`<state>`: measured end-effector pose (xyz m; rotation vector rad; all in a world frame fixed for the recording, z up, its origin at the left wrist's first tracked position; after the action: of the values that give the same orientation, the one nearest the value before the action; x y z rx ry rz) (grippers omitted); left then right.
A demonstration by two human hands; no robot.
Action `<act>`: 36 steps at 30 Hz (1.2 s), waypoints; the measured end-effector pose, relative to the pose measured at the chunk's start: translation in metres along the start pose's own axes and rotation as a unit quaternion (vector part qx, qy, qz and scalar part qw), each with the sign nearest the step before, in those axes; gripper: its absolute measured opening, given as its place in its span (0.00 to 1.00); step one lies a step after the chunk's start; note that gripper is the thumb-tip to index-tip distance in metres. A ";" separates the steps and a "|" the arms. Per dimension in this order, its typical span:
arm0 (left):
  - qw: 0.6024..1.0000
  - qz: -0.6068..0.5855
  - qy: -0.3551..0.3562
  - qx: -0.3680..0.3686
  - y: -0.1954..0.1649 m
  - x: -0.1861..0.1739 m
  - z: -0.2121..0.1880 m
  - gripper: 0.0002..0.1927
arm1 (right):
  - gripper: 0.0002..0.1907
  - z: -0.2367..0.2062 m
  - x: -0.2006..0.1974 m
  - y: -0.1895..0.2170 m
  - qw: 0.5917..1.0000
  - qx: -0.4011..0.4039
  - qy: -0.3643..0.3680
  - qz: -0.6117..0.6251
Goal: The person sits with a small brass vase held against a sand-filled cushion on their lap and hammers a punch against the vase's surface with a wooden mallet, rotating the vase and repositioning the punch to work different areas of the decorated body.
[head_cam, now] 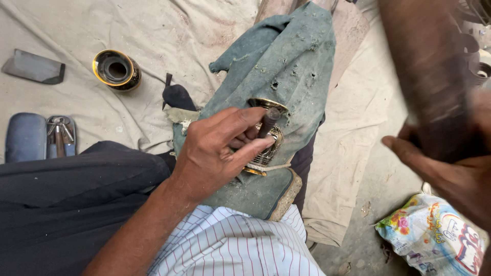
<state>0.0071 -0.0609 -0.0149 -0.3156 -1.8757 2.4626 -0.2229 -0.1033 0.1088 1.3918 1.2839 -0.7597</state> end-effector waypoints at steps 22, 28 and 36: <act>1.000 -0.002 -0.007 -0.005 0.001 -0.003 -0.005 0.21 | 0.32 0.001 -0.002 -0.002 0.998 0.027 0.037 -0.033; 0.999 0.002 -0.003 0.039 -0.005 -0.004 -0.004 0.22 | 0.31 -0.004 -0.009 0.007 1.000 -0.024 0.010 -0.003; 0.999 0.017 0.023 0.034 -0.003 -0.003 -0.003 0.21 | 0.18 -0.014 0.001 -0.027 0.994 0.085 0.045 -0.056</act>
<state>0.0103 -0.0573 -0.0119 -0.4011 -1.7804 2.5104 -0.2513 -0.0929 0.1043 1.5147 1.4022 -0.9098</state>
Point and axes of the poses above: each hand's wrist, its own z-axis towards the middle knuckle, its own x-axis out of the palm, y = z × x, the point moved 9 cm from there along z, towards the middle knuckle, and after that the axes turned 4 degrees about x, right-handed, at the moved point
